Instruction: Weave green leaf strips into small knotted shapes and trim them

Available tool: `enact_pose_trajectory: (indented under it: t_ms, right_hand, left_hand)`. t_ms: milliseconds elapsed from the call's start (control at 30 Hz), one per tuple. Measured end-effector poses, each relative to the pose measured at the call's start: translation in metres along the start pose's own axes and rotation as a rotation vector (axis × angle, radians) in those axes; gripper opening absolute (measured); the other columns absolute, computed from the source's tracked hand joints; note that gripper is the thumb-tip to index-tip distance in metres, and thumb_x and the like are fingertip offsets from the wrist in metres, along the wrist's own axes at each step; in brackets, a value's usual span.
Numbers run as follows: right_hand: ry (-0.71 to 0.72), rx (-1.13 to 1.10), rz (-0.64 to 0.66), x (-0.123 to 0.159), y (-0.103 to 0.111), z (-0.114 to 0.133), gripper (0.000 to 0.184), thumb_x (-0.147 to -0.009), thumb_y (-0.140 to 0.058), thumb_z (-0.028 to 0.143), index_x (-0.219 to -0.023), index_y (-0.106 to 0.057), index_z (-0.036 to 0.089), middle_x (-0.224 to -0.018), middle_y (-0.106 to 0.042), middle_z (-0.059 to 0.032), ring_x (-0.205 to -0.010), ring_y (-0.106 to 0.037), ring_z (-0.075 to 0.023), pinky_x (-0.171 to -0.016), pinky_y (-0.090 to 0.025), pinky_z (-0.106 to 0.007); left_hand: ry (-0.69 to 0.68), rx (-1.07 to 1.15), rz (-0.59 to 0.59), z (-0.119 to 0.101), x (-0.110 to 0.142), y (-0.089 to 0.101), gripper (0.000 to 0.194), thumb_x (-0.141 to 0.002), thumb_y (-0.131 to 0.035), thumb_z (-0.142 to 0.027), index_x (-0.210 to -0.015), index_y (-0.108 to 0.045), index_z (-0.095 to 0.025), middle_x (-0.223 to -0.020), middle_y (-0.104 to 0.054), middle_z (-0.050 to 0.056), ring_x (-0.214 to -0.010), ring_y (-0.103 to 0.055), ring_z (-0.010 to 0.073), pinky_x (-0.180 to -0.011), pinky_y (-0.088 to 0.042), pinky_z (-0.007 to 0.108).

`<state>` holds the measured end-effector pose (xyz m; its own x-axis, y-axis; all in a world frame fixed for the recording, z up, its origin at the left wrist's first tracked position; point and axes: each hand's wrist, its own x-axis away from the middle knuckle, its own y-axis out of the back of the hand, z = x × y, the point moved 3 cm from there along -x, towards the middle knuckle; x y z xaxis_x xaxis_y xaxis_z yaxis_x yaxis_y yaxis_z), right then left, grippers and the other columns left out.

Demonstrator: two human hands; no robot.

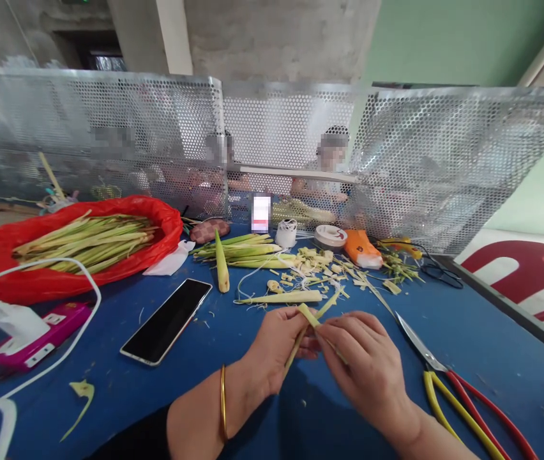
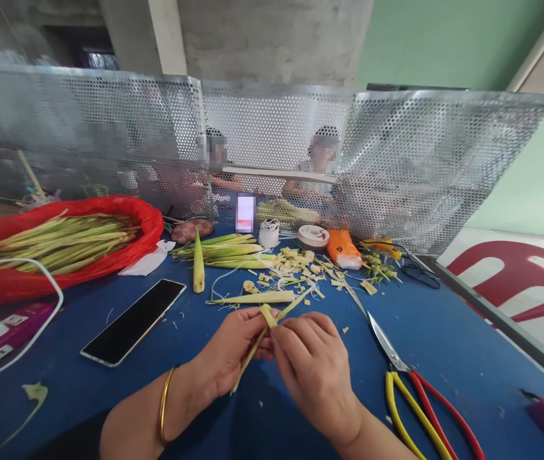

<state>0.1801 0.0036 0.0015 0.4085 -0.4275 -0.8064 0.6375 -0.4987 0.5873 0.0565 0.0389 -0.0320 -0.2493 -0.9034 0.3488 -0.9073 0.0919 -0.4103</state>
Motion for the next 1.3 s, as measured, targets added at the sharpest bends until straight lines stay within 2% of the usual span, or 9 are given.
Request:
enact_pose_trajectory:
  t_ms: [133,267,467,667,867,967,1133,1233,1300]
  right_hand:
    - [-0.031,0.040,0.007,-0.002,0.000,-0.002,0.014,-0.088,-0.055,0.011,-0.087,-0.064,0.022,-0.079,-0.072,-0.0012,-0.072,-0.063,-0.0162,-0.082,-0.041,-0.037]
    - [0.001,0.067,0.020,-0.004,-0.001,-0.002,0.015,-0.089,-0.054,0.013,-0.089,-0.066,0.023,-0.084,-0.073,-0.0013,-0.077,-0.061,-0.0177,-0.085,-0.039,-0.037]
    - [-0.004,0.107,0.059,-0.003,-0.006,-0.004,0.018,-0.091,-0.052,0.014,-0.096,-0.067,0.022,-0.090,-0.071,-0.0035,-0.083,-0.059,-0.0195,-0.087,-0.039,-0.038]
    - [0.303,0.067,0.274,0.000,-0.017,0.009,0.025,-0.095,-0.043,0.011,-0.096,-0.066,0.019,-0.085,-0.066,-0.0032,-0.086,-0.059,-0.0184,-0.099,-0.039,-0.037]
    - [0.282,0.075,0.233,0.002,-0.016,0.009,0.023,-0.093,-0.045,0.009,-0.085,-0.064,0.019,-0.083,-0.066,-0.0040,-0.081,-0.060,-0.0177,-0.095,-0.042,-0.038]
    - [0.046,-0.114,0.129,0.002,-0.012,0.001,0.017,-0.092,-0.050,0.012,-0.086,-0.063,0.020,-0.083,-0.066,-0.0035,-0.080,-0.060,-0.0173,-0.084,-0.045,-0.036]
    - [-0.651,-0.513,-0.078,0.008,-0.015,-0.027,0.019,-0.087,-0.059,0.029,-0.070,-0.059,0.020,-0.073,-0.061,-0.0017,-0.070,-0.057,-0.0164,-0.063,-0.045,-0.028]
    - [-1.003,-0.724,-0.067,0.014,-0.024,-0.037,0.024,-0.077,-0.067,0.041,-0.069,-0.061,0.019,-0.063,-0.061,-0.0006,-0.061,-0.056,-0.0167,-0.056,-0.045,-0.027]
    - [-1.146,-0.817,-0.042,0.016,-0.029,-0.039,0.030,-0.070,-0.070,0.046,-0.070,-0.063,0.017,-0.059,-0.062,-0.0011,-0.057,-0.057,-0.0174,-0.053,-0.045,-0.027]
  left_hand:
    - [0.014,0.103,0.095,-0.005,0.004,-0.003,0.017,-0.065,-0.068,-0.020,-0.080,-0.069,-0.014,-0.069,-0.067,0.003,-0.062,-0.061,0.0130,-0.064,-0.048,0.025]
    - [-0.016,0.204,0.178,-0.011,0.008,-0.005,0.017,-0.066,-0.066,-0.018,-0.082,-0.071,-0.013,-0.078,-0.070,0.006,-0.074,-0.065,0.0161,-0.071,-0.049,0.026]
    - [-0.056,0.208,0.060,-0.009,0.005,-0.004,0.014,-0.066,-0.074,-0.018,-0.078,-0.070,-0.012,-0.075,-0.070,0.006,-0.065,-0.062,0.0124,-0.065,-0.048,0.023]
    - [-0.043,0.249,0.062,-0.002,0.002,-0.002,0.020,-0.060,-0.078,-0.017,-0.078,-0.069,-0.013,-0.072,-0.067,0.003,-0.064,-0.058,0.0095,-0.062,-0.044,0.018]
    - [-0.050,0.187,0.075,0.000,0.003,-0.003,0.027,-0.057,-0.083,-0.024,-0.077,-0.070,-0.013,-0.069,-0.064,0.001,-0.064,-0.055,0.0089,-0.059,-0.040,0.018]
    - [-0.069,0.122,0.097,-0.002,0.003,-0.004,0.027,-0.058,-0.083,-0.026,-0.079,-0.072,-0.013,-0.072,-0.065,0.002,-0.065,-0.055,0.0095,-0.061,-0.041,0.019]
    - [-0.094,-0.036,0.025,-0.002,0.002,0.001,0.026,-0.065,-0.076,-0.028,-0.087,-0.075,-0.013,-0.085,-0.072,0.007,-0.079,-0.063,0.0166,-0.078,-0.047,0.028]
    - [-0.085,-0.070,0.043,-0.002,0.002,0.001,0.027,-0.067,-0.073,-0.029,-0.089,-0.076,-0.013,-0.088,-0.073,0.009,-0.081,-0.064,0.0182,-0.079,-0.048,0.030]
    - [-0.075,-0.074,0.038,-0.002,0.003,0.000,0.027,-0.068,-0.073,-0.031,-0.089,-0.076,-0.013,-0.086,-0.074,0.009,-0.078,-0.065,0.0173,-0.077,-0.048,0.029]
